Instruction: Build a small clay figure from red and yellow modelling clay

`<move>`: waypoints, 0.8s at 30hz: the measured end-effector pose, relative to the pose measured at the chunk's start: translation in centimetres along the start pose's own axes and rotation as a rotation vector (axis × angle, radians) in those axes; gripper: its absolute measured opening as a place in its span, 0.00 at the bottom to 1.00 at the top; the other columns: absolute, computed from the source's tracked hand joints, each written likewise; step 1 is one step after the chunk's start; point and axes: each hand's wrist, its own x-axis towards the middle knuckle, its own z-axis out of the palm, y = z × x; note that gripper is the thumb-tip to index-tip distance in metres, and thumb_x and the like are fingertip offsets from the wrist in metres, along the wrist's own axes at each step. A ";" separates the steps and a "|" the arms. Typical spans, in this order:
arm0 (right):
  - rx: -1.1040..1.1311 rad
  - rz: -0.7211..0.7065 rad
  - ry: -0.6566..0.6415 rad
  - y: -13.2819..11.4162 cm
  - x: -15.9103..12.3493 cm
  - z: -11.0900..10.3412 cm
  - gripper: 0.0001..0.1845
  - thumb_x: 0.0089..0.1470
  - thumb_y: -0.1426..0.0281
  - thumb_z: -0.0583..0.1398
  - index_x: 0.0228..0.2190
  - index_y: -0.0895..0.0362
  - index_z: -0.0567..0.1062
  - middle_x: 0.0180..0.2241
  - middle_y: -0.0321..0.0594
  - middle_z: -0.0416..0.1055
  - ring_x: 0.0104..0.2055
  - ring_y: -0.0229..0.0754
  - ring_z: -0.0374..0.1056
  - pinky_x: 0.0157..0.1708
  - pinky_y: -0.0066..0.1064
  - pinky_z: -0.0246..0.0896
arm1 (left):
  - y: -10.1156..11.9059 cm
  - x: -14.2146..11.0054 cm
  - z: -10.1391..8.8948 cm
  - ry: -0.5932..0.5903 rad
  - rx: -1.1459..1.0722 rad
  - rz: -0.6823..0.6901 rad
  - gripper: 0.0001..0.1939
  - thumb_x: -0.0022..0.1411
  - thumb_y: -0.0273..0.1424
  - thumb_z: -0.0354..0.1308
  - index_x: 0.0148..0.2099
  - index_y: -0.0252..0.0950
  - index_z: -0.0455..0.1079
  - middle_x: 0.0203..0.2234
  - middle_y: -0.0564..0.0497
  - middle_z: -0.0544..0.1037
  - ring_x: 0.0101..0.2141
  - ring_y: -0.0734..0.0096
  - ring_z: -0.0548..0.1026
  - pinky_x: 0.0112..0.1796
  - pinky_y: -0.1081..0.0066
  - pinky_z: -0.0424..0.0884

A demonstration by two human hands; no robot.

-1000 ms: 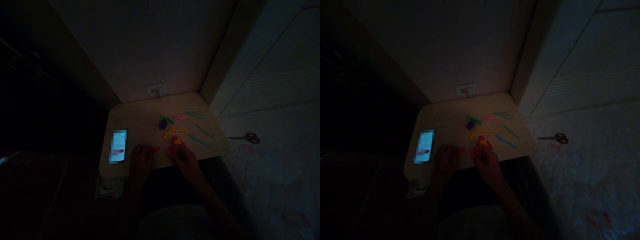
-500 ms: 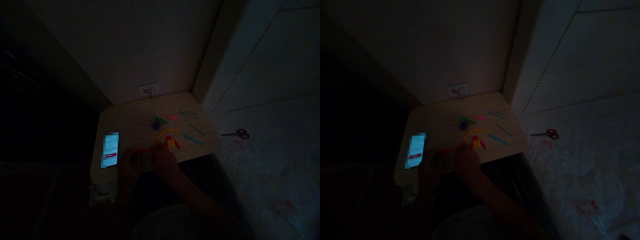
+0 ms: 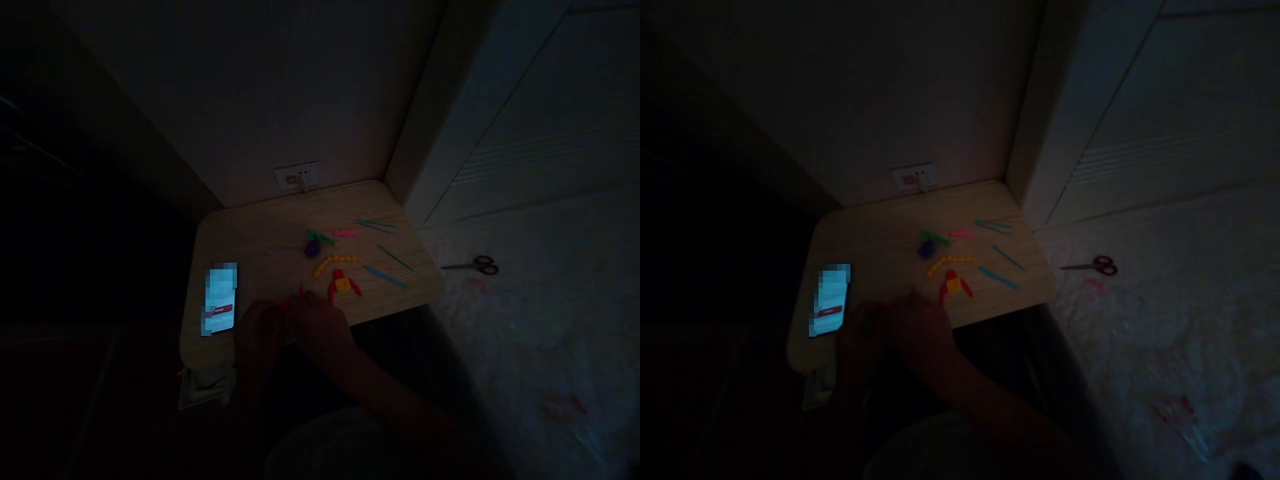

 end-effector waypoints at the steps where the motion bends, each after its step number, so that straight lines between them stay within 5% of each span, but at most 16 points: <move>1: 0.007 -0.006 -0.001 0.2 0.0 0.3 0.12 0.70 0.73 0.54 0.48 0.56 0.77 0.46 0.48 0.77 0.43 0.47 0.76 0.39 0.34 0.70 | 0.0 -0.1 0.0 -0.027 -0.028 -0.007 0.07 0.64 0.35 0.61 0.41 0.39 0.76 0.36 0.49 0.81 0.38 0.62 0.78 0.41 0.66 0.74; 5: 0.136 -0.071 0.083 1.3 -0.4 1.2 0.10 0.69 0.73 0.57 0.41 0.56 0.79 0.40 0.46 0.78 0.42 0.46 0.75 0.42 0.34 0.68 | 0.1 -0.9 0.1 -0.094 -0.184 -0.031 0.09 0.61 0.36 0.65 0.41 0.38 0.76 0.35 0.50 0.81 0.37 0.64 0.79 0.39 0.69 0.76; 10: 0.480 -0.070 0.200 1.8 -2.6 2.2 0.07 0.67 0.72 0.60 0.40 0.56 0.80 0.38 0.43 0.79 0.40 0.44 0.75 0.42 0.33 0.66 | 0.2 -1.8 -0.1 -0.044 -0.357 0.004 0.08 0.57 0.35 0.70 0.34 0.39 0.75 0.31 0.52 0.80 0.33 0.68 0.79 0.36 0.73 0.76; 14: 0.794 0.042 0.186 2.4 -4.1 2.5 0.07 0.61 0.66 0.67 0.38 0.55 0.81 0.35 0.39 0.81 0.35 0.41 0.74 0.37 0.31 0.66 | 0.2 -1.8 -0.4 -0.209 -0.276 0.081 0.06 0.57 0.35 0.71 0.36 0.40 0.80 0.32 0.50 0.83 0.33 0.66 0.80 0.35 0.72 0.76; 19: 1.069 0.229 0.081 3.8 -4.4 1.9 0.17 0.55 0.55 0.69 0.28 0.56 0.80 0.22 0.34 0.73 0.24 0.36 0.66 0.24 0.27 0.58 | 1.5 -1.4 -0.1 -0.369 -0.146 0.213 0.07 0.62 0.35 0.68 0.43 0.45 0.85 0.32 0.50 0.85 0.32 0.66 0.81 0.36 0.72 0.76; 24: 1.222 0.284 0.068 4.7 -4.0 0.7 0.17 0.50 0.55 0.70 0.25 0.57 0.80 0.20 0.33 0.71 0.20 0.33 0.62 0.20 0.25 0.55 | 3.5 -1.5 1.3 -0.252 -0.206 0.216 0.04 0.61 0.32 0.68 0.36 0.43 0.85 0.28 0.51 0.84 0.30 0.68 0.80 0.33 0.73 0.75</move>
